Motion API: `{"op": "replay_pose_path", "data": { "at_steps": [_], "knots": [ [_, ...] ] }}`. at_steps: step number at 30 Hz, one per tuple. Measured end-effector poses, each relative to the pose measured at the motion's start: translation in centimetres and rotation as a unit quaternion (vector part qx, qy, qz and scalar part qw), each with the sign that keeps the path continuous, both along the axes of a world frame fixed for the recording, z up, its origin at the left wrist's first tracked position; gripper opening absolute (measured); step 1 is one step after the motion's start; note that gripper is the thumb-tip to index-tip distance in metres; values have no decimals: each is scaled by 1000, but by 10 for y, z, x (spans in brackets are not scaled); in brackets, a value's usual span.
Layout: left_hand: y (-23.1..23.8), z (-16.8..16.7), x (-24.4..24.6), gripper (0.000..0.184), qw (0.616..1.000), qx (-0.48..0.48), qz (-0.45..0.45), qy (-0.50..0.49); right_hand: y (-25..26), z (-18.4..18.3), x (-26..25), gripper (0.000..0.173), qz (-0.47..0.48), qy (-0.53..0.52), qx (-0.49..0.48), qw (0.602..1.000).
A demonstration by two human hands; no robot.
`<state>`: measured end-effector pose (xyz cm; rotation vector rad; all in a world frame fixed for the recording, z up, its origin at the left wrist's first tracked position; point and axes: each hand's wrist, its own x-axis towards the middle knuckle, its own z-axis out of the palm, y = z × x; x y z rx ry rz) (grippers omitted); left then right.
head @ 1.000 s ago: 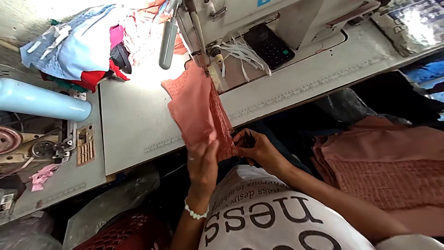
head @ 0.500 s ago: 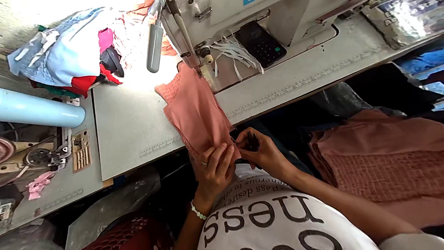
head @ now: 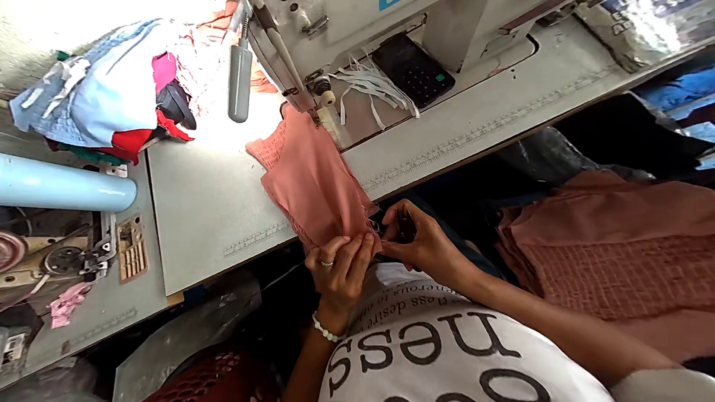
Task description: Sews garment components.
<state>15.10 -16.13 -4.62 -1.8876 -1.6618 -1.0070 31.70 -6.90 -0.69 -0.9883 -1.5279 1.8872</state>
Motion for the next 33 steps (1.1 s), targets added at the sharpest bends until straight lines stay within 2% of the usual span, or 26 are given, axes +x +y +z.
{"op": "replay_pose_path", "data": {
  "at_steps": [10, 13, 16, 19, 21, 26, 30, 33],
  "knots": [
    [3, 3, 0, 9, 1000, 4, -9, -20, 1, 3, 0, 37, 5, 8, 2, 1000],
    [4, 4, -1, 9, 999, 16, -13, -41, 4, -3, 4, 29, 21, 25, 1, 999],
    [3, 4, -1, 12, 997, 20, -7, -75, 13, -36, 6, 21, -18, -39, 80, 996],
    [3, 1, 0, 11, 995, 12, -5, -101, 24, -70, 1, 32, -41, -139, 123, 982],
    [2, 0, 0, 11, 991, 12, -8, -130, 25, -81, -6, 38, -46, -158, 131, 978],
    [2, -1, 5, 10, 988, 18, 5, -152, 18, -83, -6, 25, -17, -91, 125, 988],
    [0, 1, 6, 10, 988, 6, -1, -155, -2, -55, 5, 20, 24, -3, 135, 991],
    [0, 0, 8, 9, 987, -4, -7, -160, -10, -39, 7, 15, 15, 38, 153, 987]
  ]
}}
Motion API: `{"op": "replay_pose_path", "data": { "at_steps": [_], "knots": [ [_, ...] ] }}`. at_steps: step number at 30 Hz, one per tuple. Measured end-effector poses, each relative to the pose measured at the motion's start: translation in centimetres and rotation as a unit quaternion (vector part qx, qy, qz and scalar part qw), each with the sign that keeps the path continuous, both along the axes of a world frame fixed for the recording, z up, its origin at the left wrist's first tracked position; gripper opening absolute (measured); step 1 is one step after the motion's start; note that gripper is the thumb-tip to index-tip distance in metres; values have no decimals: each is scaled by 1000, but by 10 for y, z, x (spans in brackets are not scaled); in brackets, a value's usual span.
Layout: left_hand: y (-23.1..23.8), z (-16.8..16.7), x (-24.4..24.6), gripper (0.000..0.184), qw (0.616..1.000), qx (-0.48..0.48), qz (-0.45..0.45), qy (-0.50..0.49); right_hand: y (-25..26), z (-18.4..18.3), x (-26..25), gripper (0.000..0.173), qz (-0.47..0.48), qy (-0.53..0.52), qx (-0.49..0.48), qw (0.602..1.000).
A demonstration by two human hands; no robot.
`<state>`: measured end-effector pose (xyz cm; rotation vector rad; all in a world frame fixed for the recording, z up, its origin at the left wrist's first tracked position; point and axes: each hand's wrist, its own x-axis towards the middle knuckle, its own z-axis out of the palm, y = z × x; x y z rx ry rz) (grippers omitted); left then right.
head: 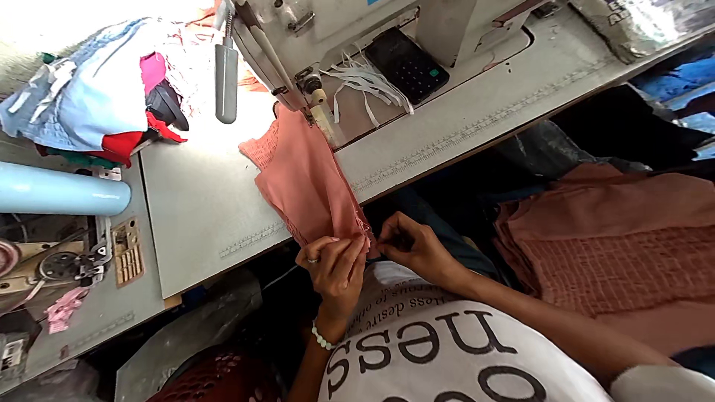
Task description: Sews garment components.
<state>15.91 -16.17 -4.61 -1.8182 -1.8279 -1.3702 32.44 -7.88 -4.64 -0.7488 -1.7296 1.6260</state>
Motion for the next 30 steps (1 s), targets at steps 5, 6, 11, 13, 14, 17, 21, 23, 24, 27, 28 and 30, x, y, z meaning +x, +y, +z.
{"op": "replay_pose_path", "data": {
  "at_steps": [5, 6, 11, 13, 14, 17, 21, 23, 24, 27, 28, 30],
  "knots": [
    [1, -2, 2, 9, 1000, -1, -5, 5, 1, 9, -3, 16, -5, 40, 10, 999],
    [1, -2, 2, 9, 1000, 0, -6, 5, 2, 11, -3, 16, -6, 45, 4, 999],
    [-1, -2, 0, 10, 1000, -2, -13, 1, 2, 13, -5, 15, 3, 49, -1, 999],
    [-1, -1, -1, 12, 1000, -1, -14, 5, 3, 10, -5, 24, 18, 59, 13, 998],
    [-2, -1, -2, 12, 1000, -2, -15, 9, 4, 9, -5, 29, 25, 65, 31, 997],
    [-3, 0, -4, 15, 1000, 2, -20, 19, 8, 8, -7, 36, 27, 60, 126, 990],
    [-3, 0, -3, 13, 999, 7, -16, 36, 12, 6, -12, 20, -14, 26, 312, 950],
    [-2, 0, -2, 14, 999, 6, -5, 46, 16, 4, -13, 13, -22, 22, 383, 923],
    [-3, -2, -1, 15, 999, 7, 2, 49, 18, 4, -14, 11, -22, 24, 407, 913],
    [-5, -10, 0, 15, 999, -13, 9, 52, 22, 9, -14, 15, -19, 28, 450, 893],
    [-6, -13, -2, 15, 999, -26, 0, 44, 23, 11, -14, 16, -20, 27, 456, 889],
    [-8, -11, -13, 12, 999, -26, -36, 28, 22, 12, -14, 18, -19, 13, 463, 886]
  ]
}}
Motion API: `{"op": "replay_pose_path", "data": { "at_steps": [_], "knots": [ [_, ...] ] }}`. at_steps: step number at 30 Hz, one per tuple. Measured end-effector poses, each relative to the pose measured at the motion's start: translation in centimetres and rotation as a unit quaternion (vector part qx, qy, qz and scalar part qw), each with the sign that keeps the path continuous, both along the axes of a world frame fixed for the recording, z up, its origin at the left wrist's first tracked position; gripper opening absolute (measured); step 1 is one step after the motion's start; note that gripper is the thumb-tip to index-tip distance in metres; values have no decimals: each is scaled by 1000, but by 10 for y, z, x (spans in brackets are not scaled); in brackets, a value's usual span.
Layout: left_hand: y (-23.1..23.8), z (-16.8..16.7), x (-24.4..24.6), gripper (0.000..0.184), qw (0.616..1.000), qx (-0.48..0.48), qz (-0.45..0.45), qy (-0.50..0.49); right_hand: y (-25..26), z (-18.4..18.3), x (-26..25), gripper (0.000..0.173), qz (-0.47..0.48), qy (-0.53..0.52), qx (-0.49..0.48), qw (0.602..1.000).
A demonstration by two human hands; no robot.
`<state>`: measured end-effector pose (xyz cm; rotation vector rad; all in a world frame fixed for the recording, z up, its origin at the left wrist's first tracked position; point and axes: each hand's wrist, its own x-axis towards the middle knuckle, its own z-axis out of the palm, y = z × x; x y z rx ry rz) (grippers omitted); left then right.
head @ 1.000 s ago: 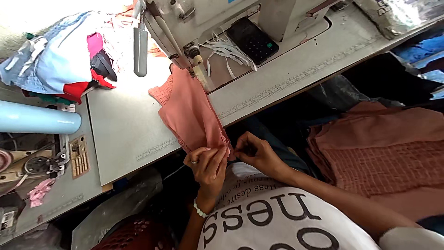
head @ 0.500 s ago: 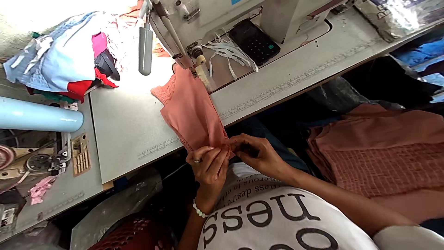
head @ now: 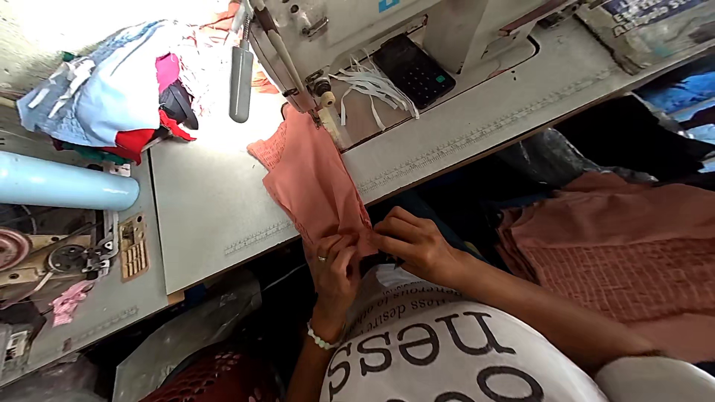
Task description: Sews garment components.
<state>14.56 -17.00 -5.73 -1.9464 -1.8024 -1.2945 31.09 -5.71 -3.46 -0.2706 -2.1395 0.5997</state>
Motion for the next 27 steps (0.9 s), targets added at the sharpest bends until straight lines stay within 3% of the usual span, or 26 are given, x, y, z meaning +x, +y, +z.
{"op": "replay_pose_path", "data": {
  "at_steps": [3, 6, 7, 8, 13, 17, 19, 23, 27],
  "knots": [
    [-4, 32, -25, 7, 994, -69, -82, 15, -8, -10, -2, 15, 3, -37, -5, 999],
    [-1, 60, -51, 40, 956, -246, -147, -61, -14, -26, -5, 11, -2, -59, -15, 998],
    [4, 60, -61, 59, 947, -284, -132, -76, -15, -28, -5, 10, -4, -62, -15, 998],
    [13, 57, -71, 66, 943, -315, -91, -62, -16, -30, -6, 10, -6, -62, -14, 998],
    [57, 57, -106, 38, 922, -347, 129, 111, -19, -27, -12, 13, 6, -56, 7, 998],
    [82, 82, -64, 23, 908, -358, 136, 168, -20, -26, -17, 15, 22, -66, 36, 997],
    [93, 76, -44, 21, 924, -341, 100, 141, -20, -25, -17, 15, 24, -68, 45, 996],
    [113, 54, -29, 47, 926, -352, 132, 36, -19, -24, -16, 15, 17, -75, 44, 996],
    [122, 53, -45, 29, 922, -360, 142, -31, -18, -24, -15, 15, 18, -77, 41, 996]
  ]
}}
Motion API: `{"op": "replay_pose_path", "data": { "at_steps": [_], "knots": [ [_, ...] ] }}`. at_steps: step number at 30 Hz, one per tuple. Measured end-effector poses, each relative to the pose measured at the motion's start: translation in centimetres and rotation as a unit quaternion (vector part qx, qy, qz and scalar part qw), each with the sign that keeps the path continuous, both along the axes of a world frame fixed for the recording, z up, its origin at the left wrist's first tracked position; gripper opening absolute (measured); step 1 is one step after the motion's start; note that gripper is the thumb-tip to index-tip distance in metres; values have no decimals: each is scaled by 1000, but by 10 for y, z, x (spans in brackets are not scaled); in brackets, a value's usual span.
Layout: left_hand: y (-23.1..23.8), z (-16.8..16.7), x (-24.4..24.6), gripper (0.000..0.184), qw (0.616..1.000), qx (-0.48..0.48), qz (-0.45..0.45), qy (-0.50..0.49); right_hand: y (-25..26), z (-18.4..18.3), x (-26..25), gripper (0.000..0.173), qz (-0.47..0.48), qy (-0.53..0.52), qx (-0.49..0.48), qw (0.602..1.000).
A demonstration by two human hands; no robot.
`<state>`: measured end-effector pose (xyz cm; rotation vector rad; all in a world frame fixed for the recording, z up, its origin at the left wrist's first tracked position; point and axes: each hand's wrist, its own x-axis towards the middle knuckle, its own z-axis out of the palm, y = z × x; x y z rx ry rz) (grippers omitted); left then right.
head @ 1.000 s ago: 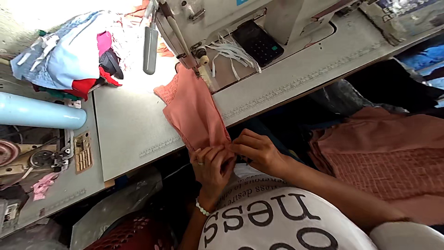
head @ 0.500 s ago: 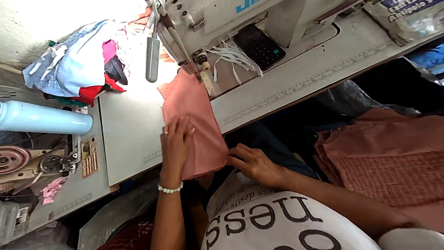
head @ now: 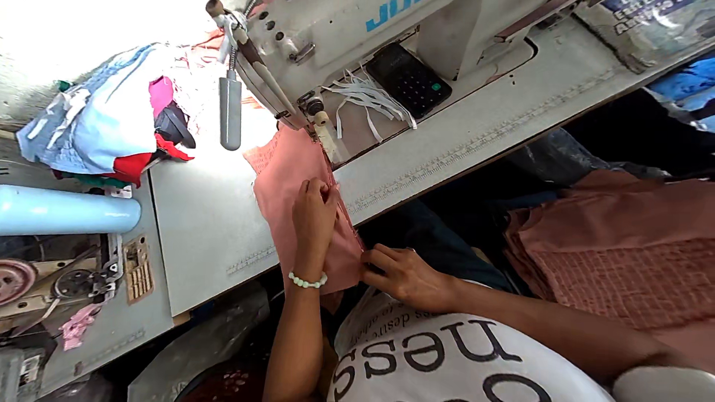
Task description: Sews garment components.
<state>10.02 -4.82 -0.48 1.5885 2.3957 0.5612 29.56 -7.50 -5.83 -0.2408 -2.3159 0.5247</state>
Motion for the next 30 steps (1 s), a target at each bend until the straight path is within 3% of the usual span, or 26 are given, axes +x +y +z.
{"op": "replay_pose_path", "data": {
  "at_steps": [6, 11, 13, 15, 19, 24, 27, 30],
  "knots": [
    [-2, 1, -5, 21, 997, 20, 30, -63, -2, 0, 0, 16, -6, 6, -2, 1000],
    [-12, -5, 14, 19, 998, 50, 18, 34, -1, 1, 2, 15, -17, 1, 8, 1000],
    [-14, -5, 10, 24, 996, 53, -38, 58, -1, 1, 3, 16, -16, -3, 11, 1000],
    [-12, -4, -5, 24, 986, 52, -149, 57, 0, 2, 4, 16, -15, -8, 15, 1000],
    [2, 24, -40, 15, 935, -26, -351, 35, -1, 2, 2, 16, -17, -7, 13, 1000],
    [22, 45, -43, 11, 893, -94, -439, 37, -1, 2, 2, 16, -14, -2, 15, 1000],
    [24, 36, -38, 7, 899, -71, -430, 39, 1, 2, 4, 16, -18, -3, 20, 1000],
    [0, 21, -16, 12, 949, -4, -304, 86, 2, 2, 8, 17, -23, -4, 19, 1000]
  ]
}}
